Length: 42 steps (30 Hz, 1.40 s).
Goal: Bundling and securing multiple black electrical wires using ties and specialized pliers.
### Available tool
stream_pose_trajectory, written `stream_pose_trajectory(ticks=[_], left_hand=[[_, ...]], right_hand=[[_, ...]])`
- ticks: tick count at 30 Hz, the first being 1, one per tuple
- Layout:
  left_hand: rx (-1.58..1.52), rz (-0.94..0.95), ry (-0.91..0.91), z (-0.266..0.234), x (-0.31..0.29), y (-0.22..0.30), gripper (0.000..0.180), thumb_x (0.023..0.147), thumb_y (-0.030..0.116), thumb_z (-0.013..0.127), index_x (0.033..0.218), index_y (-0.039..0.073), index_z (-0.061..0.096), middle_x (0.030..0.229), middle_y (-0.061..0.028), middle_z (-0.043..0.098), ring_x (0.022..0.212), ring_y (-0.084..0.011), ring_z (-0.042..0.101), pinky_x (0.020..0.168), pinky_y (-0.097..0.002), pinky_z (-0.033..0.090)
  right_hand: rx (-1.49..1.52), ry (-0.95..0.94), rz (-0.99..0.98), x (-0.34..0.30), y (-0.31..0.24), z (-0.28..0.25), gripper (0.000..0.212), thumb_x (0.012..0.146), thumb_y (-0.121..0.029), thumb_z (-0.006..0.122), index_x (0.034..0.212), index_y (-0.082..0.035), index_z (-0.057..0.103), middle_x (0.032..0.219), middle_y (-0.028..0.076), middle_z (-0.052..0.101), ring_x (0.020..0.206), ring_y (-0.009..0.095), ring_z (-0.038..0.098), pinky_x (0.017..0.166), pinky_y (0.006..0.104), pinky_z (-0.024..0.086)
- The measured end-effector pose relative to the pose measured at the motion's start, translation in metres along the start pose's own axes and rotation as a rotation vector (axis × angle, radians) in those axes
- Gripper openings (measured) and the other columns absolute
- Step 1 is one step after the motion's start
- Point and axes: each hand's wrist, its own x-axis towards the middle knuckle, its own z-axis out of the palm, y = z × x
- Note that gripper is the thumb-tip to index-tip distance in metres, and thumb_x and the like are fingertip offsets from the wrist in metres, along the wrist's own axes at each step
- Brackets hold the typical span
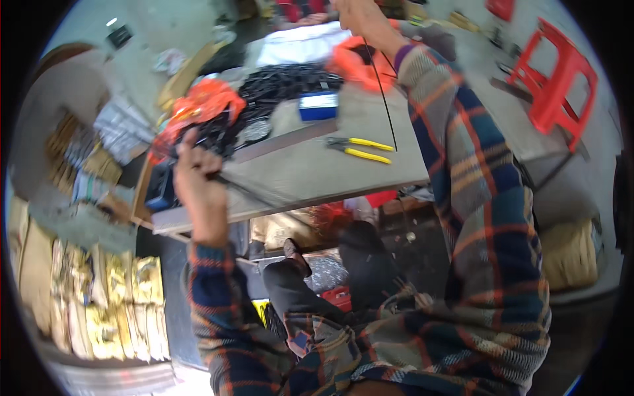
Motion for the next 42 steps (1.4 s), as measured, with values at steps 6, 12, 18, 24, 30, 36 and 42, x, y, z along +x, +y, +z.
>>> stream_pose_trajectory(ticks=[6,12,18,24,30,36,42], left_hand=[[0.119,-0.161,0.005,0.011,0.002,0.012,0.041,0.093,0.015,0.052,0.129,-0.002,0.042,0.108,-0.0093,0.058,0.094,-0.0168,0.059,0.084,-0.0274,0.049],[0.249,-0.230,-0.152,0.042,-0.008,0.002,0.041,0.094,0.017,0.048,0.126,-0.008,0.041,0.125,-0.0225,0.051,0.114,-0.0277,0.053,0.097,-0.0347,0.043],[0.248,-0.248,-0.202,0.060,-0.019,-0.024,0.042,0.092,0.012,0.049,0.130,-0.004,0.039,0.124,-0.0214,0.052,0.108,-0.0263,0.057,0.093,-0.0346,0.046],[0.113,-0.351,-0.186,0.072,-0.023,-0.041,0.043,0.095,0.016,0.044,0.131,-0.006,0.036,0.129,-0.0214,0.048,0.115,-0.0287,0.052,0.097,-0.0374,0.044],[0.102,-0.315,-0.076,0.069,-0.022,-0.050,0.042,0.097,0.023,0.039,0.129,-0.004,0.039,0.128,-0.0163,0.050,0.115,-0.0261,0.052,0.100,-0.0366,0.040],[-0.004,-0.190,-0.013,0.056,-0.018,-0.048,0.046,0.098,0.033,0.037,0.128,-0.002,0.040,0.129,-0.0157,0.049,0.112,-0.0249,0.053,0.100,-0.0359,0.039],[0.088,-0.133,-0.086,0.048,-0.024,-0.036,0.059,0.096,0.045,0.036,0.131,-0.003,0.037,0.119,-0.0218,0.055,0.102,-0.0268,0.059,0.089,-0.0378,0.048]], right_hand=[[-0.324,-0.767,0.278,-0.196,0.072,-0.054,0.021,0.083,-0.019,0.054,0.081,-0.001,0.065,0.086,0.018,0.064,0.079,0.034,0.065,0.067,0.0422,0.053],[-0.421,-0.870,0.531,-0.307,0.053,-0.096,0.015,0.079,-0.015,0.052,0.079,-0.009,0.066,0.076,0.013,0.066,0.073,0.034,0.066,0.062,0.0460,0.052],[0.132,-0.337,0.477,-0.173,0.050,-0.048,0.031,0.092,-0.025,0.042,0.086,-0.001,0.059,0.072,0.017,0.062,0.074,0.038,0.061,0.067,0.0429,0.049],[0.316,-0.768,0.320,-0.038,-0.067,-0.026,0.028,0.088,-0.022,0.049,0.081,0.002,0.061,0.068,0.018,0.061,0.069,0.036,0.061,0.063,0.0436,0.049],[0.213,-0.511,-0.119,0.003,-0.165,-0.056,0.028,0.085,-0.026,0.055,0.087,0.001,0.061,0.075,0.020,0.064,0.072,0.034,0.064,0.061,0.0440,0.051],[0.531,-0.160,0.183,-0.078,-0.230,-0.074,0.024,0.086,-0.024,0.058,0.089,0.000,0.057,0.073,0.018,0.063,0.063,0.034,0.062,0.052,0.0424,0.047],[1.530,-0.465,0.683,-0.094,-0.246,-0.050,0.019,0.089,-0.018,0.059,0.083,0.000,0.059,0.069,0.001,0.059,0.057,0.006,0.053,0.049,0.0218,0.040]])
